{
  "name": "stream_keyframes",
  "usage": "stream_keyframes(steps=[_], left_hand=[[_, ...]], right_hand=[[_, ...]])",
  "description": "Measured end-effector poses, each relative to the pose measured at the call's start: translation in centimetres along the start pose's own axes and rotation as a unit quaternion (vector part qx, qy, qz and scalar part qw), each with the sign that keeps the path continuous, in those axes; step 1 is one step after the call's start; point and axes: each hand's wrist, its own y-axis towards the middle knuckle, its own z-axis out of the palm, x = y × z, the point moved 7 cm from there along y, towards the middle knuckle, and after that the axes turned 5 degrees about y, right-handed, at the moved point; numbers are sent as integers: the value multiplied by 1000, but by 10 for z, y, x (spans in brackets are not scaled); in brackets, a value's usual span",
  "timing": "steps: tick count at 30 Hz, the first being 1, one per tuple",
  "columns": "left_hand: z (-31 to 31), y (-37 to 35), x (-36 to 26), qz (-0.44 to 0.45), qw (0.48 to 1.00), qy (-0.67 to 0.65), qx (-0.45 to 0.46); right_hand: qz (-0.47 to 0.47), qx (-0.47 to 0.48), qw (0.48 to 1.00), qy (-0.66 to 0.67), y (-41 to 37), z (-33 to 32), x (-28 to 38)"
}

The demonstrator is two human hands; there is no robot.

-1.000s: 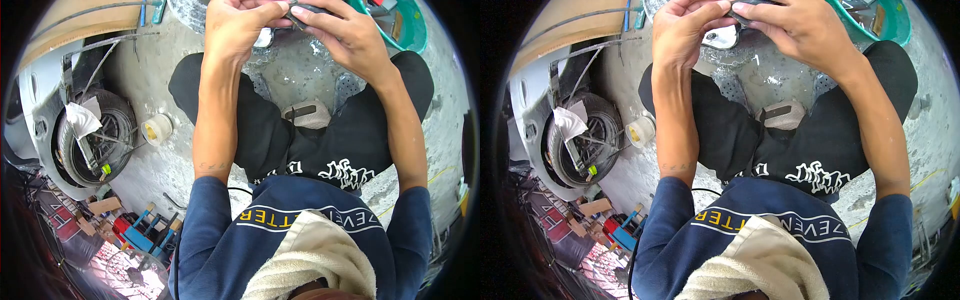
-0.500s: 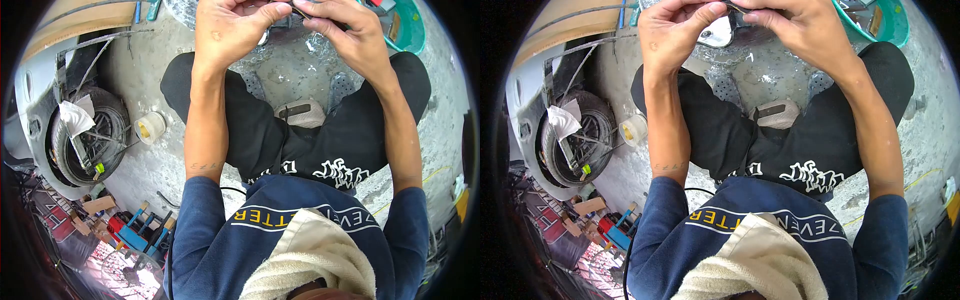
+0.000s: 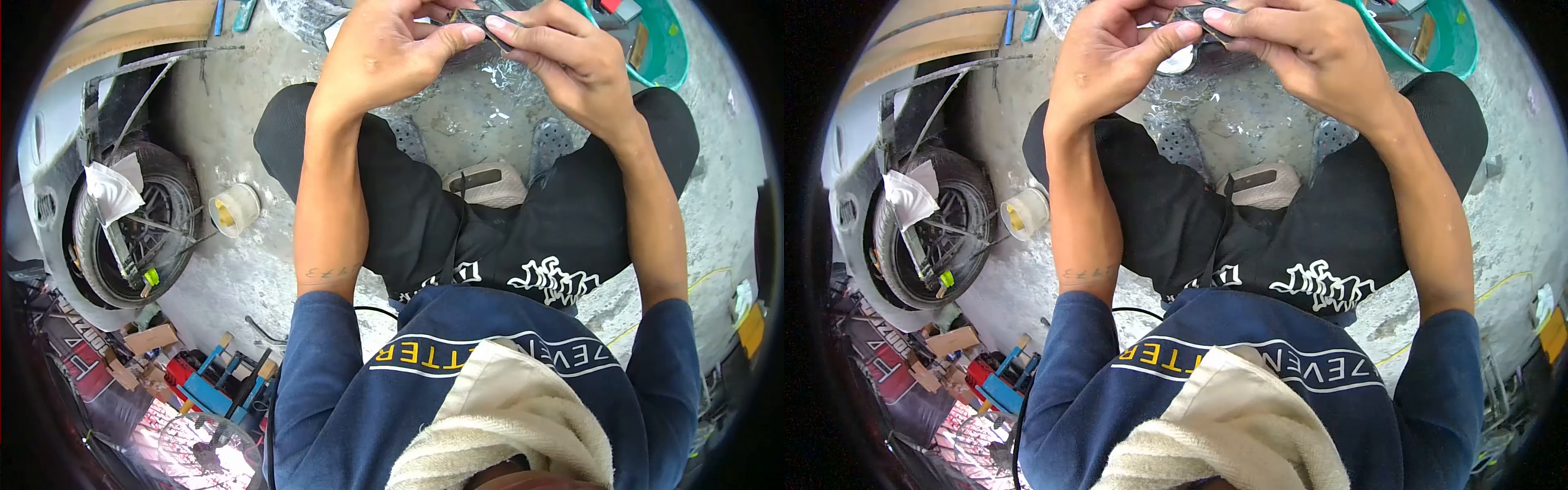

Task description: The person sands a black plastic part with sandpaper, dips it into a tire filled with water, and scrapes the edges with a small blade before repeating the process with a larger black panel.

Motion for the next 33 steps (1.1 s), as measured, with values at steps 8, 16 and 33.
stream_keyframes(steps=[8, 16, 33], left_hand=[[4, 1, -4, 59, 990, 130, 1], [11, 5, -13, 116, 982, 145, -18], [10, 7, -2, 132, 968, 205, -64]], right_hand=[[-3, -7, 1000, -9, -3, -2, -7], [-6, -10, 1000, -6, 5, -16, 8], [47, -20, 996, 67, -5, -6, -20]])
